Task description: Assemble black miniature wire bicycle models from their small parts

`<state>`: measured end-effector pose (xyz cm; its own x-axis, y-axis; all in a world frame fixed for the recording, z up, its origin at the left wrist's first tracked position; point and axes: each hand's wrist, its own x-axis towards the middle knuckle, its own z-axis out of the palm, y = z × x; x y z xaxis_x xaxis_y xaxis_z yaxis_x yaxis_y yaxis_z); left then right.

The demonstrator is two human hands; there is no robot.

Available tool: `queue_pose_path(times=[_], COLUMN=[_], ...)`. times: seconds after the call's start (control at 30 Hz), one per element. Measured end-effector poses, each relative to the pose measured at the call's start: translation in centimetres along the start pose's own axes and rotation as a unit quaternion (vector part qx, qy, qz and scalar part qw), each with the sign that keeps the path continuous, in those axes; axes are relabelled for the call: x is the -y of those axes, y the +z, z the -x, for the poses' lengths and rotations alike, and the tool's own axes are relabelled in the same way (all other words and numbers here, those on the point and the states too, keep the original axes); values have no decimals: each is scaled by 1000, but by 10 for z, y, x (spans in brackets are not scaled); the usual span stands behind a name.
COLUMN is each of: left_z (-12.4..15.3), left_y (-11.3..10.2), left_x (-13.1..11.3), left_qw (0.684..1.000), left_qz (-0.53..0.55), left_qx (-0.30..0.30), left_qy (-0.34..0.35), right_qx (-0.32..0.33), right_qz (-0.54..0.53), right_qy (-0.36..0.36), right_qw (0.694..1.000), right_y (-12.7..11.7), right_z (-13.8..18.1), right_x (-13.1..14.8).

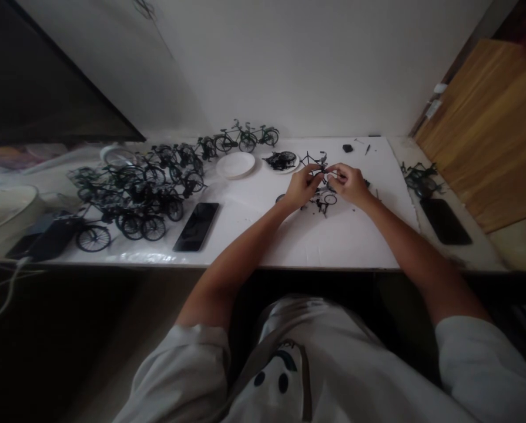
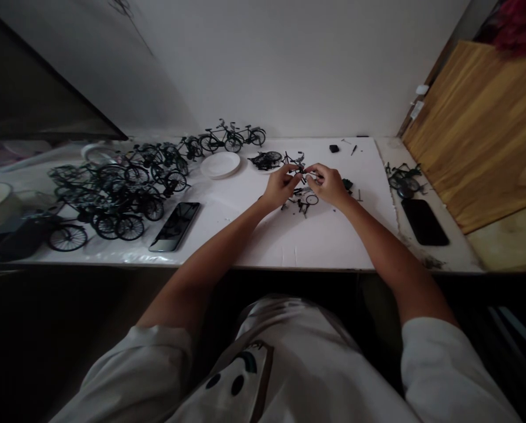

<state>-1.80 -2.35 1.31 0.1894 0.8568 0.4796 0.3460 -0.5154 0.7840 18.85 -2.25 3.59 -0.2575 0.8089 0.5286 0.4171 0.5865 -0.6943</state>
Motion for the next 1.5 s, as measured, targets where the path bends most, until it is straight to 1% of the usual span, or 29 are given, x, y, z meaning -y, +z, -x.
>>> queue_pose_path(times=[0.1,0.23,0.33,0.6,0.87,1.03,1.2,1.3,1.5], left_z=[1,2,2,4,3,3,3,4,4], left_y=[3,4,3,1,3,3,3,3,1], left_x=[2,4,3,-3,4,2,0,-1,1], left_qw=[1000,1000,1000,999,1000,999,999,999,999], left_qz=[-1,4,8,-5,-4,-22,-27,-15,13], left_qx=[6,18,24,32,28,25,24,35,45], left_qy=[4,3,2,-2,3,8,4,-5,-5], right_qx=[14,5,3,3,-1,10,16,13,36], right_qz=[0,-11,-14,20,40,54,43,23,-80], right_qy=[8,8,11,1,-16,-14,-18,-13,28], right_qw=[1000,1000,1000,1000,999,998,999,1000,996], right_y=[4,8,8,6,7,9,9,10,12], right_z=[-1,-1,-2,-1,-1,-1,-1,-1,-3], right_x=[-9,-18,-17,-10,-14,-18,-18,-18,-17])
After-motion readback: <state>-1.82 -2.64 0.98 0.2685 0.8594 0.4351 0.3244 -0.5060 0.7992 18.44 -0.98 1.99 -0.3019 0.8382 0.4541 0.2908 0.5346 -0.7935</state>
